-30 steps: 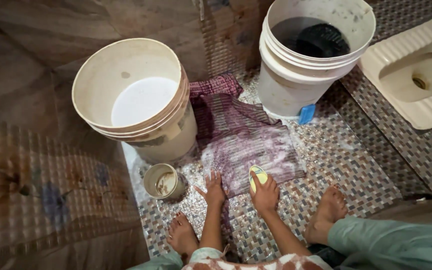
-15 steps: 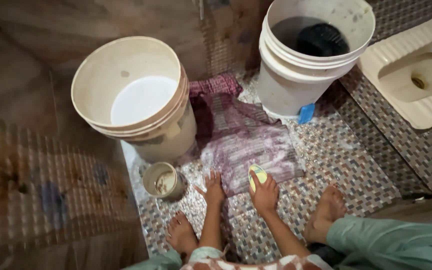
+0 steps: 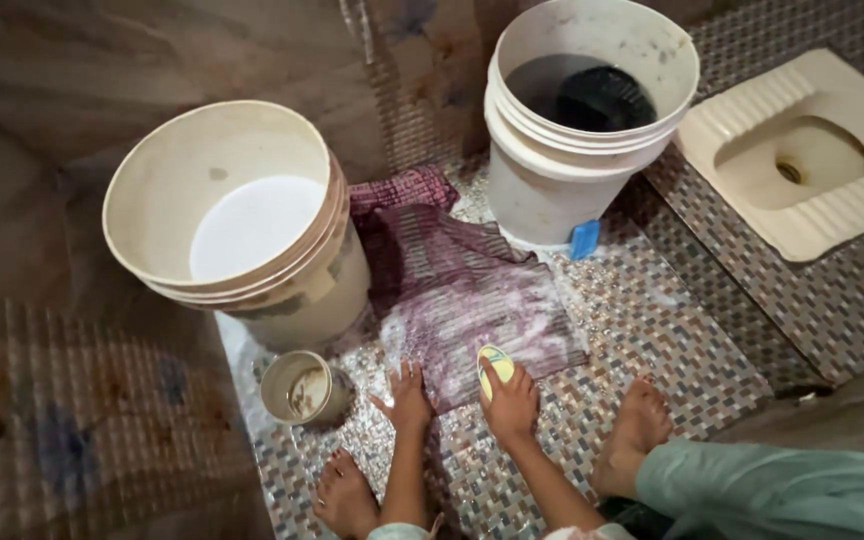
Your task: Washing a piece of patterned cloth by hand on a bathroom floor using soap and water.
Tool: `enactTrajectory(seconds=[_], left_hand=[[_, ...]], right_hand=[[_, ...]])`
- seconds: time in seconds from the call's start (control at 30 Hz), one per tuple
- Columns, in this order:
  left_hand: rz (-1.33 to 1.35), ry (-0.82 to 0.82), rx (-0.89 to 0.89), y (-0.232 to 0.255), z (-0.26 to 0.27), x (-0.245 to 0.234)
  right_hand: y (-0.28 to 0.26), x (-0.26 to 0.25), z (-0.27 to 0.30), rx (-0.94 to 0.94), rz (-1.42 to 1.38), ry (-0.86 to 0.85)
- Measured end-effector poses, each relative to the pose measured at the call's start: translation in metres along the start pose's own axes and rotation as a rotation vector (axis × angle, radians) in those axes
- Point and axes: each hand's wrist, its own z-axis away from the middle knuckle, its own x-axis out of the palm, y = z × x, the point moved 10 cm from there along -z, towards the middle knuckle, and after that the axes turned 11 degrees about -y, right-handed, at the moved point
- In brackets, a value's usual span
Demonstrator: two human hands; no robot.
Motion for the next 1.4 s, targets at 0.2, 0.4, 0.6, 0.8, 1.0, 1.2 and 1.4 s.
enactTrajectory(seconds=[0.2, 0.4, 0.6, 0.8, 1.0, 1.2, 1.4], left_hand=[[-0.038, 0.086, 0.057, -0.003, 0.008, 0.002], [0.02, 0.025, 0.009, -0.001, 0.006, -0.002], [0.002, 0.027, 0.018, 0.0, 0.007, 0.001], [0.013, 0.003, 0.0, 0.004, 0.014, -0.009], [-0.014, 0.134, 0.067, -0.017, -0.005, 0.017], [-0.012, 0.086, 0.041, -0.015, -0.006, 0.01], [-0.017, 0.002, 0.044, -0.008, 0.014, -0.014]], right_hand=[[0.002, 0.012, 0.005, 0.067, -0.023, -0.183], [0.0, 0.014, -0.001, -0.014, -0.001, -0.04], [0.002, 0.016, 0.0, 0.029, -0.013, -0.039], [0.014, 0.028, -0.016, 0.009, -0.088, -0.095], [0.122, 0.002, -0.063, 0.312, 0.16, -0.005], [-0.004, 0.101, -0.032, 0.099, 0.481, -0.041], [0.061, 0.079, -0.016, 0.145, -0.188, -0.064]])
